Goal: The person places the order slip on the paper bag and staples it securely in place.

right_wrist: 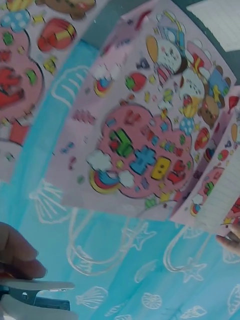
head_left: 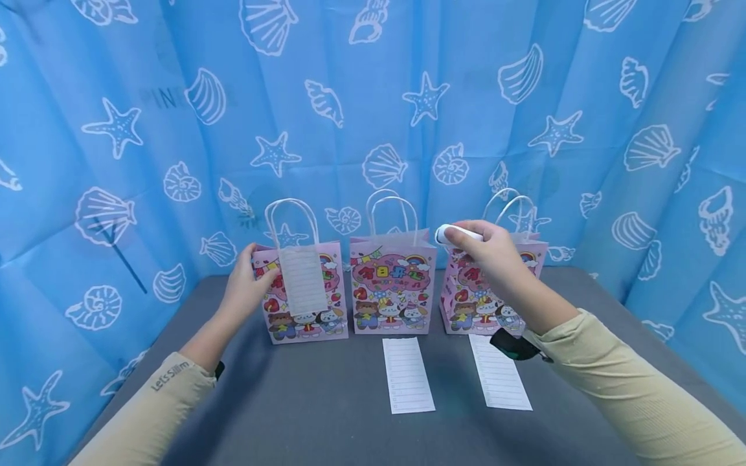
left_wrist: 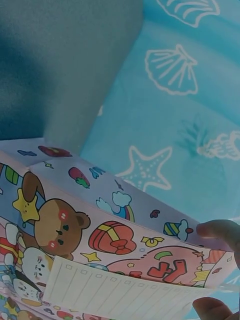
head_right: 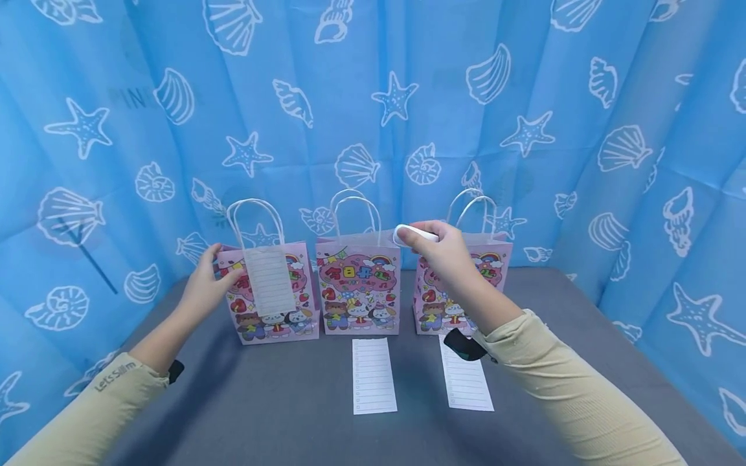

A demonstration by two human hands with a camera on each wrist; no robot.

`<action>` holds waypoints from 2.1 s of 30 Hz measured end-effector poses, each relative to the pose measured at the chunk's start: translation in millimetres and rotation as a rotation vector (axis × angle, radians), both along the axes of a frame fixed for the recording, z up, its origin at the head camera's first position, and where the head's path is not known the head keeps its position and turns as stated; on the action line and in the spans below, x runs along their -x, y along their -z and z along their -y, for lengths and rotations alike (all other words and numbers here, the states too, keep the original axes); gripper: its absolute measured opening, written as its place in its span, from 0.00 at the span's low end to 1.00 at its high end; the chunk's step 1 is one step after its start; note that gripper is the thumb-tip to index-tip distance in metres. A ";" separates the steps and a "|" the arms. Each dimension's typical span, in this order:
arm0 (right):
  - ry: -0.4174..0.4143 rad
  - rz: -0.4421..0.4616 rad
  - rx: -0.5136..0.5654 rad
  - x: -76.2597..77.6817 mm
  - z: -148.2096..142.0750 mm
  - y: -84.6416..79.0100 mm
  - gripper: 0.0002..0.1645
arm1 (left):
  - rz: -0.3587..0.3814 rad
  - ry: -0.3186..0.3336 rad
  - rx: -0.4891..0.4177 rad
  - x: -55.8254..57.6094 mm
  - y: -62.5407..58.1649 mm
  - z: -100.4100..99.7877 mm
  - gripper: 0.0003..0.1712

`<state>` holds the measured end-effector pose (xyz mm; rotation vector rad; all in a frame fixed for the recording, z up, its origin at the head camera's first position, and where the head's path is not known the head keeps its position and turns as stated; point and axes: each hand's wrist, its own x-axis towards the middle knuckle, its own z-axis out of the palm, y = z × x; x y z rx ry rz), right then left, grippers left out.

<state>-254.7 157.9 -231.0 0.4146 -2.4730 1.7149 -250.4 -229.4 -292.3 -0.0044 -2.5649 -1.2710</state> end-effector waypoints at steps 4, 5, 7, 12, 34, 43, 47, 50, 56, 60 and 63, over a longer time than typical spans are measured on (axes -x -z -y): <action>-0.005 0.004 0.005 -1.5 -15.4 4.2 0.38 | 0.012 -0.016 0.003 0.2 -1.6 0.7 0.43; -0.006 0.007 0.014 -1.8 -19.2 5.1 0.38 | 0.014 -0.019 0.004 -0.2 -1.8 1.1 0.43; -0.004 0.008 0.027 -2.3 -26.4 6.4 0.37 | 0.022 -0.023 0.003 -1.3 -1.9 1.5 0.44; 0.013 0.022 0.033 -2.1 -44.2 9.2 0.36 | 0.005 -0.032 0.017 -6.9 -0.8 2.7 0.45; 0.141 0.119 0.031 -1.0 -110.4 32.6 0.26 | -0.106 -0.070 0.057 -46.6 20.2 2.7 0.41; 0.175 0.208 0.030 -1.2 -131.7 39.5 0.33 | 0.044 -0.043 -0.008 -58.3 32.0 -4.9 0.41; 0.182 0.240 0.001 -2.3 -139.9 42.2 0.43 | 0.028 -0.029 -0.019 -60.7 36.9 -8.6 0.41; 0.184 0.273 0.009 -2.4 -146.0 44.3 0.44 | 0.008 -0.019 -0.023 -61.7 40.5 -11.0 0.40; 0.179 0.300 0.019 -1.9 -158.1 48.6 0.42 | 0.010 -0.007 -0.012 -64.2 45.5 -15.8 0.38; 0.188 0.317 0.041 -0.9 -165.5 50.2 0.38 | 0.026 -0.007 0.000 -66.1 47.4 -18.6 0.39; 0.192 0.326 0.024 -0.4 -169.5 51.7 0.41 | 0.039 -0.001 0.003 -67.1 48.9 -19.9 0.39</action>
